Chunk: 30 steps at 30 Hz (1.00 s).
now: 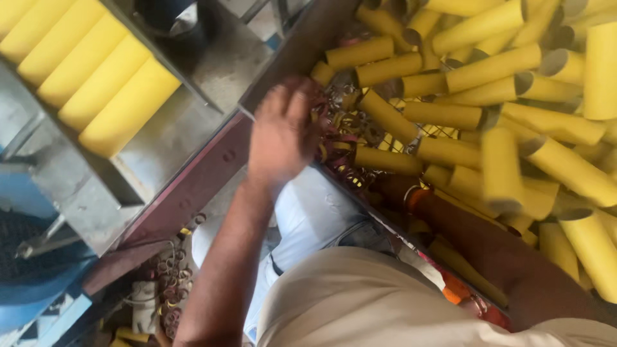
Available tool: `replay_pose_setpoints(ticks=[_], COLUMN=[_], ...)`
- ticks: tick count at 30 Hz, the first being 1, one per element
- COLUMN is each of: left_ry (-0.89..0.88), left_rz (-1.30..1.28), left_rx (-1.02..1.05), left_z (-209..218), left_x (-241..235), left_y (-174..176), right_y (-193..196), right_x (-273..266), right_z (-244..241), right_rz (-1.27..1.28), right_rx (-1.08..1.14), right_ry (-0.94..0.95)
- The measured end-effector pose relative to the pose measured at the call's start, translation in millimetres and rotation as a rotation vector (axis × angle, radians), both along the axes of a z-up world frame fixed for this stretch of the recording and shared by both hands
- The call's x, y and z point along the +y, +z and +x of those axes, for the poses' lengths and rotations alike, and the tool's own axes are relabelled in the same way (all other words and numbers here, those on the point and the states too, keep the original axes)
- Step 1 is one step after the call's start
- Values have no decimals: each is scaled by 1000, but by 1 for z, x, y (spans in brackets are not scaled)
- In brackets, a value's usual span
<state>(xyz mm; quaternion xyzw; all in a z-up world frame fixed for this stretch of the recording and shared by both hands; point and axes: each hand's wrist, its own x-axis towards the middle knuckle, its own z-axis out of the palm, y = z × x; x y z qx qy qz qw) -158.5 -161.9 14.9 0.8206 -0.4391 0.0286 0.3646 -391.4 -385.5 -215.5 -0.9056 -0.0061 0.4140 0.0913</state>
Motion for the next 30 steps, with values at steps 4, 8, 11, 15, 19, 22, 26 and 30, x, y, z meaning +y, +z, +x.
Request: replay_pose_setpoints(ticks=[4,8,11,15,19,22,26,30], left_ry=[-60,-25,-21,17,-6,-17,6,12], left_rz=[135,205,145,322,491,419,274,76], left_rx=[98,95,-18,43,147,114,161,148], left_z=[-15,-14,-15,-16,-14,-12,-15,-8], left_x=[-30,-28,-27,-29,-33,-36,-31,-30], left_y=[-15,-30,-30,-28,-33,-37,-43,-24], right_y=[-3,-22,-26,-11,-9,-18,13,137], right_x=[2,2,-4,-28,-52,-52,-55,-81], right_z=[29,73,111,146,157,172,176,163], right_rz=[155,242,97,-17,-69,-153,-97,4], right_rx=[-653,-992,-617,-488,-517,-361,-426,-693], right_ry=[-36,164,118,-5,-36,60,60,-312])
